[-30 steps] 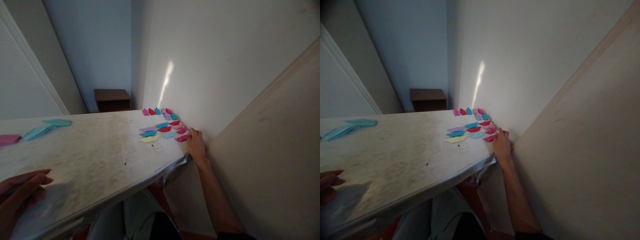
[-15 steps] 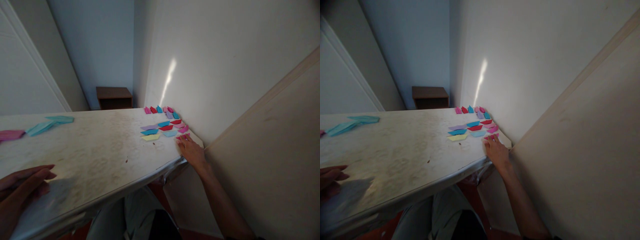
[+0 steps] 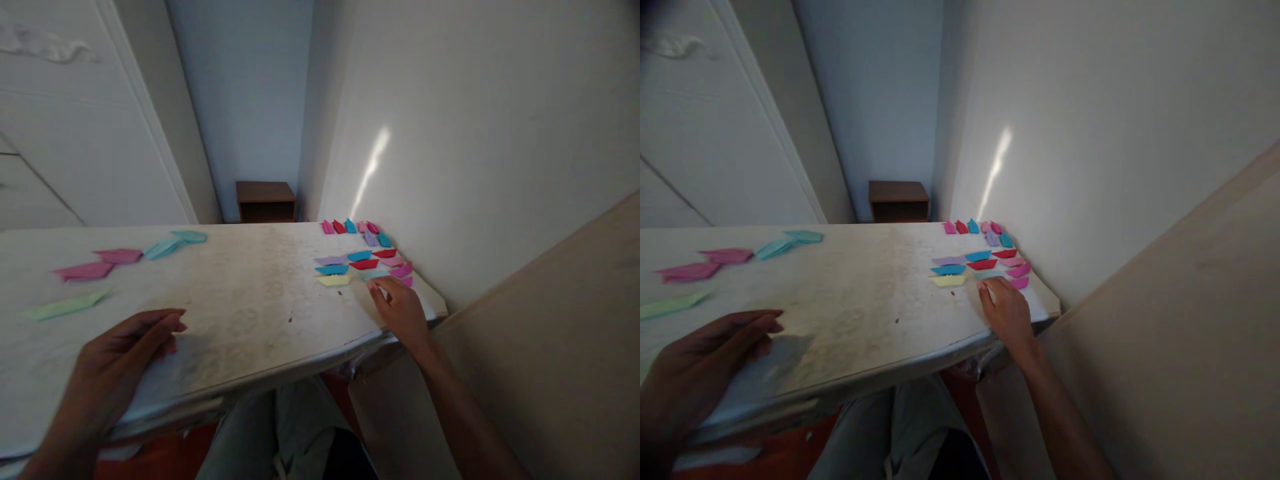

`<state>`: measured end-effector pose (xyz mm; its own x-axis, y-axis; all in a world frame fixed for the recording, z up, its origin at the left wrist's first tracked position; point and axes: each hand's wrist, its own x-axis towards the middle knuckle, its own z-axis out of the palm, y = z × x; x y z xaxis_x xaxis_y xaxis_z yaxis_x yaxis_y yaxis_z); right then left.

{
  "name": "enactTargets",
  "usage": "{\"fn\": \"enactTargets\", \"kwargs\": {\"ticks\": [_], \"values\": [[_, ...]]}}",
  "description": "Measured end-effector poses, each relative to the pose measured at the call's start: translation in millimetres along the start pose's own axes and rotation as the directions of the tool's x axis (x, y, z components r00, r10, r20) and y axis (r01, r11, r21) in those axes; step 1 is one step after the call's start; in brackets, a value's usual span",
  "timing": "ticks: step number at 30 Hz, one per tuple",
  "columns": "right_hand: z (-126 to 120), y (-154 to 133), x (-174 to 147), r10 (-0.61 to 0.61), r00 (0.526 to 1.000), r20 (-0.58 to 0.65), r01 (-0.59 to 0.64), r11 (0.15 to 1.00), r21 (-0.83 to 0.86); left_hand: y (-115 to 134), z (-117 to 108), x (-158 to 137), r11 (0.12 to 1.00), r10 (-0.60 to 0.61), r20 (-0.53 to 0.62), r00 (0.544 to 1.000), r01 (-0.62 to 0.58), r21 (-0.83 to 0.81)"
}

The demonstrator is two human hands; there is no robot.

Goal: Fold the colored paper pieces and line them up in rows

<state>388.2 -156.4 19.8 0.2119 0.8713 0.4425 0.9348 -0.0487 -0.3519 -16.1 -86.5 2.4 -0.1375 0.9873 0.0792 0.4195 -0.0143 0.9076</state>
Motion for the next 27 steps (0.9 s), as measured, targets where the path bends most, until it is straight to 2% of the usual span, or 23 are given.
{"fn": "enactTargets", "kwargs": {"ticks": [4,6,9,12,14,15,17,19,22,25,27], "values": [[23,-41,10,-0.119,0.979,0.162,0.052,0.929,0.366,7,3,-5,0.952,0.023,0.074,0.997,0.001,-0.306],[37,-61,13,-0.195,0.949,0.249,0.052,0.872,0.486,7,0,-5,0.937,0.054,0.100,0.994,-0.016,-0.348],[55,-83,16,-0.290,0.904,0.315,0.076,0.833,0.549,1,-13,0,0.949,0.060,0.092,0.994,-0.028,-0.313],[65,-92,18,-0.327,0.888,0.324,0.096,0.820,0.564,-11,-38,12,0.986,0.060,-0.028,0.998,-0.064,-0.152],[67,-94,19,-0.343,0.881,0.326,0.109,0.818,0.565,-21,-60,24,0.996,0.080,-0.127,0.989,-0.073,0.059],[67,-93,18,-0.351,0.878,0.326,0.119,0.820,0.560,-27,-71,31,0.979,0.109,-0.163,0.981,-0.078,0.186],[67,-92,17,-0.366,0.870,0.329,0.147,0.831,0.537,-37,-92,45,0.887,0.203,-0.195,0.960,-0.096,0.452],[66,-90,16,-0.378,0.865,0.330,0.168,0.838,0.519,-44,-107,58,0.765,0.226,-0.180,0.957,-0.060,0.641],[67,-87,15,-0.384,0.862,0.332,0.177,0.840,0.512,-50,-117,71,0.636,0.209,-0.075,0.975,-0.078,0.768],[68,-87,14,-0.390,0.860,0.330,0.183,0.838,0.514,-54,-119,77,0.608,0.189,0.017,0.982,-0.130,0.783],[67,-88,14,-0.399,0.853,0.335,0.191,0.837,0.513,-56,-118,78,0.610,0.183,0.013,0.983,-0.124,0.782]]}}
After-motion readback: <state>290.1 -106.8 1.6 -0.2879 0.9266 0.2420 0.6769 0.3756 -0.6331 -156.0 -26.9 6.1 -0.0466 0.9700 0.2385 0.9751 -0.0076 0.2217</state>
